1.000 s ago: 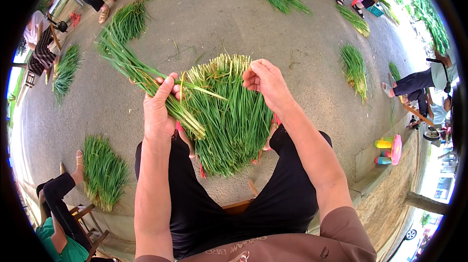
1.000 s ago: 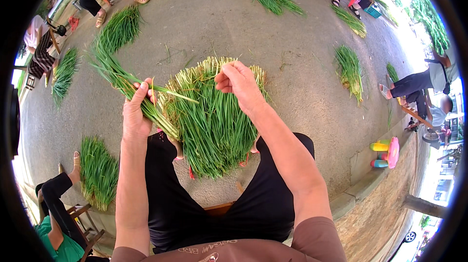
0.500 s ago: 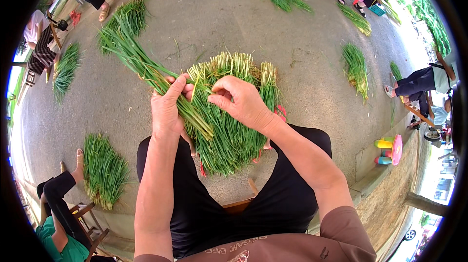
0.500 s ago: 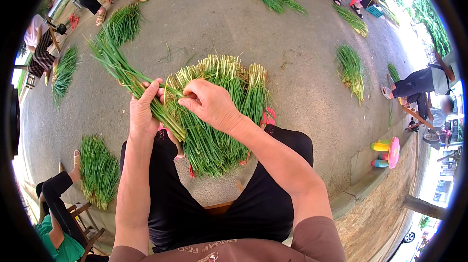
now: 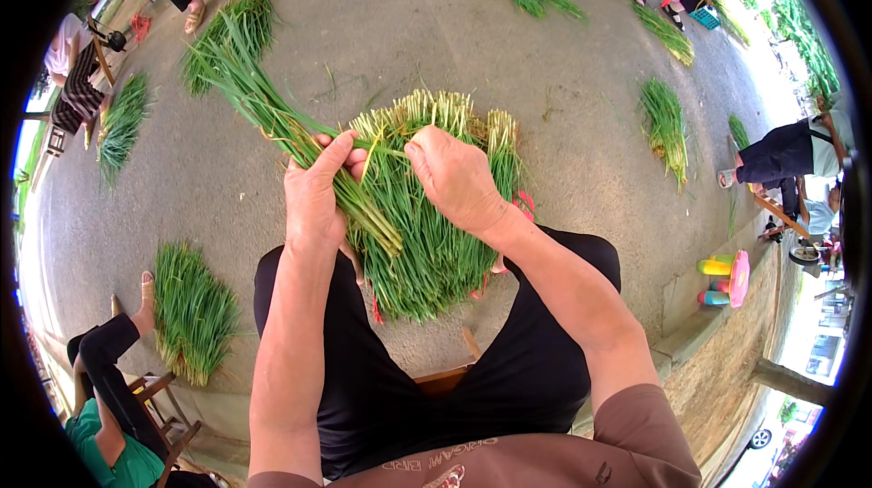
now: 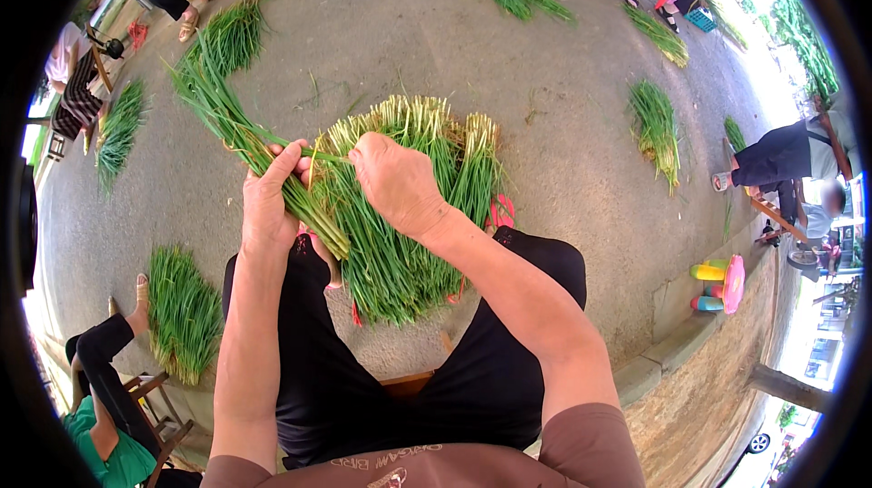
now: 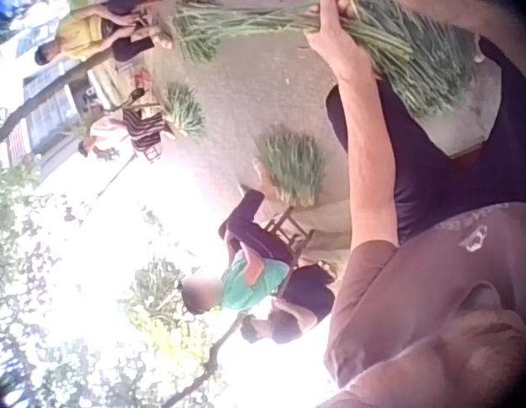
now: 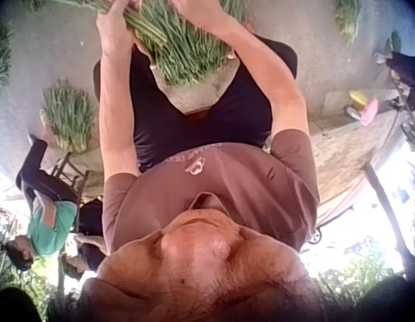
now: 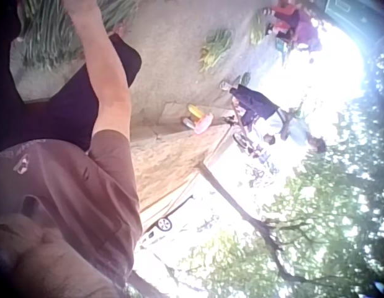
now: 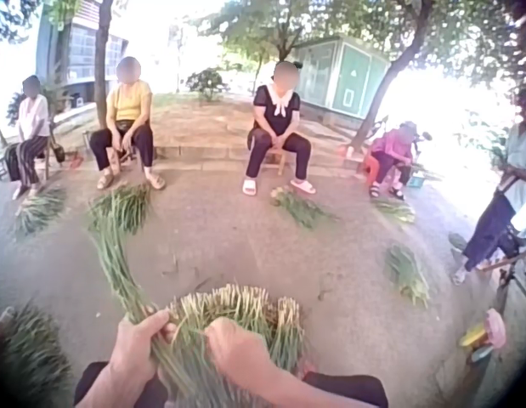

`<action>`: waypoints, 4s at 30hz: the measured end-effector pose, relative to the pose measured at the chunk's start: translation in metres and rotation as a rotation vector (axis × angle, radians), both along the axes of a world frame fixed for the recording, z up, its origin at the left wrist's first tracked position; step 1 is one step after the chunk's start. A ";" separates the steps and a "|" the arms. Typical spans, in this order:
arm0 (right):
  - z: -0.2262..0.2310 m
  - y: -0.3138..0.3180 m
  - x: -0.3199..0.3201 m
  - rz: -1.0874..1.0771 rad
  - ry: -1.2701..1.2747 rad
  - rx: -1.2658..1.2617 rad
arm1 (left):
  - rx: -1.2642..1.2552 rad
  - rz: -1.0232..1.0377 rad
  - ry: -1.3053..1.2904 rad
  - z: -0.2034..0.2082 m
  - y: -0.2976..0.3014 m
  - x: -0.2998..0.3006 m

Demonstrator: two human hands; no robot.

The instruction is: The person sorts green onion stalks by hand, pulling individual stalks from a pile and placing them into organized bundles while sitting on a low stool.

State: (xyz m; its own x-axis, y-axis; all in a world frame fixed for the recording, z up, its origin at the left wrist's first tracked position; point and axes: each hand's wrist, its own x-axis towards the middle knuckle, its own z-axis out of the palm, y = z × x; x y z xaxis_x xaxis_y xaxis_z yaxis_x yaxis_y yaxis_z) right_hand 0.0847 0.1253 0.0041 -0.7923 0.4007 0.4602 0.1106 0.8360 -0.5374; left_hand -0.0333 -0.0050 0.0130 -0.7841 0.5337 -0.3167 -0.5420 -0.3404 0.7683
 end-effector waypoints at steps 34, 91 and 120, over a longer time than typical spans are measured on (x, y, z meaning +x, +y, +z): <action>0.012 0.022 0.018 0.456 -0.425 -1.152 | -0.008 -0.189 0.016 0.002 0.003 0.008; 0.012 0.009 0.014 0.253 -0.159 -1.237 | 0.047 -0.298 0.092 0.005 -0.003 0.005; 0.036 -0.054 0.130 0.268 0.134 -1.685 | 0.820 -0.021 -0.480 0.008 -0.118 0.022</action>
State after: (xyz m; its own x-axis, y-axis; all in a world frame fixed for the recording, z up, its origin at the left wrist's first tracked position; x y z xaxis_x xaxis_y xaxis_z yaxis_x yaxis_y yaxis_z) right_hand 0.2143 0.0715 0.0399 -0.9071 0.3487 -0.2359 -0.0435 -0.6349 -0.7713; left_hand -0.0111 -0.1225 0.0210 -0.6556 0.7450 -0.1232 -0.7497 -0.6617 -0.0124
